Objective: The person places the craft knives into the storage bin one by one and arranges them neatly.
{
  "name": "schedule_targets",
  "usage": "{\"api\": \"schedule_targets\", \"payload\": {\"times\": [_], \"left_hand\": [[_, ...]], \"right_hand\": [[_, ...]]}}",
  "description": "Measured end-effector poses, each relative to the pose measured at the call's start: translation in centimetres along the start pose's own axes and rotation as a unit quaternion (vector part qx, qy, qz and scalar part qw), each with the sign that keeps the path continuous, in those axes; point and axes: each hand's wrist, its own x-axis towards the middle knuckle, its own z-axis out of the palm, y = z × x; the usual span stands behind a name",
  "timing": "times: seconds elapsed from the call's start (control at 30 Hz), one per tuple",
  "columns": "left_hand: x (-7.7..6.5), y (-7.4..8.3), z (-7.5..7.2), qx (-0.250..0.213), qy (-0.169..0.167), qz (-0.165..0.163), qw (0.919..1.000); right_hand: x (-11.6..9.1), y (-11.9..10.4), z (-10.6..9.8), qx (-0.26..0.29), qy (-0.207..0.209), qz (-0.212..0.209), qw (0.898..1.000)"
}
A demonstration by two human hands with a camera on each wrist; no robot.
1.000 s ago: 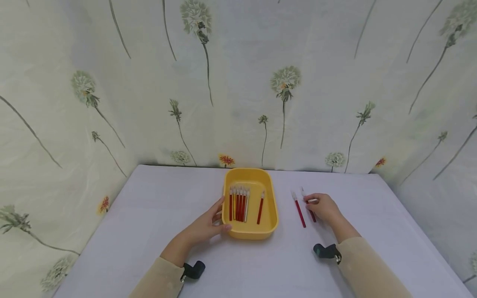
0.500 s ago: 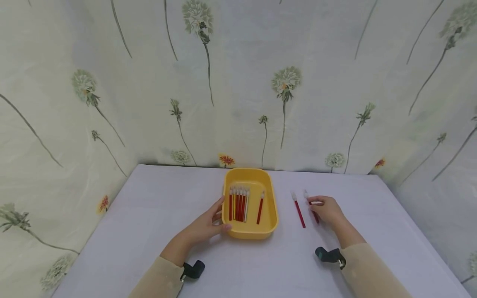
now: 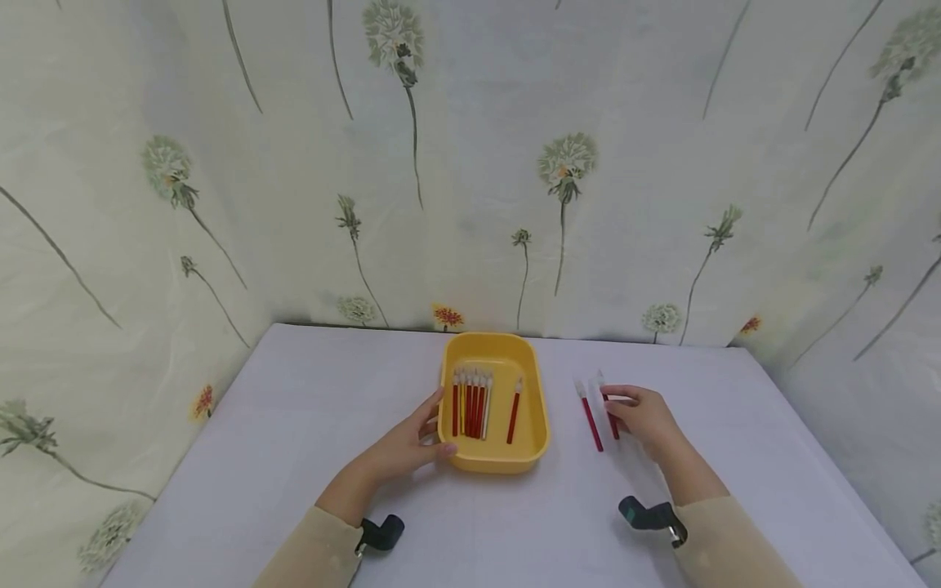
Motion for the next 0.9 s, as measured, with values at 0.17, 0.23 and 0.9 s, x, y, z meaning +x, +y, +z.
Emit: {"api": "schedule_targets", "payload": {"times": [0.17, 0.23, 0.9], "left_hand": [[-0.1, 0.0, 0.0, 0.003, 0.001, -0.003, 1.0000], [-0.2, 0.0, 0.1, 0.003, 0.002, -0.005, 1.0000], [-0.3, 0.1, 0.4, 0.010, 0.006, -0.001, 0.9999]], "right_hand": [[-1.1, -1.1, 0.3, 0.041, -0.008, -0.011, 0.999], [-1.4, -1.5, 0.4, 0.057, -0.009, -0.017, 0.998], [-3.3, -4.6, 3.3, 0.145, -0.018, -0.009, 0.989]]}}
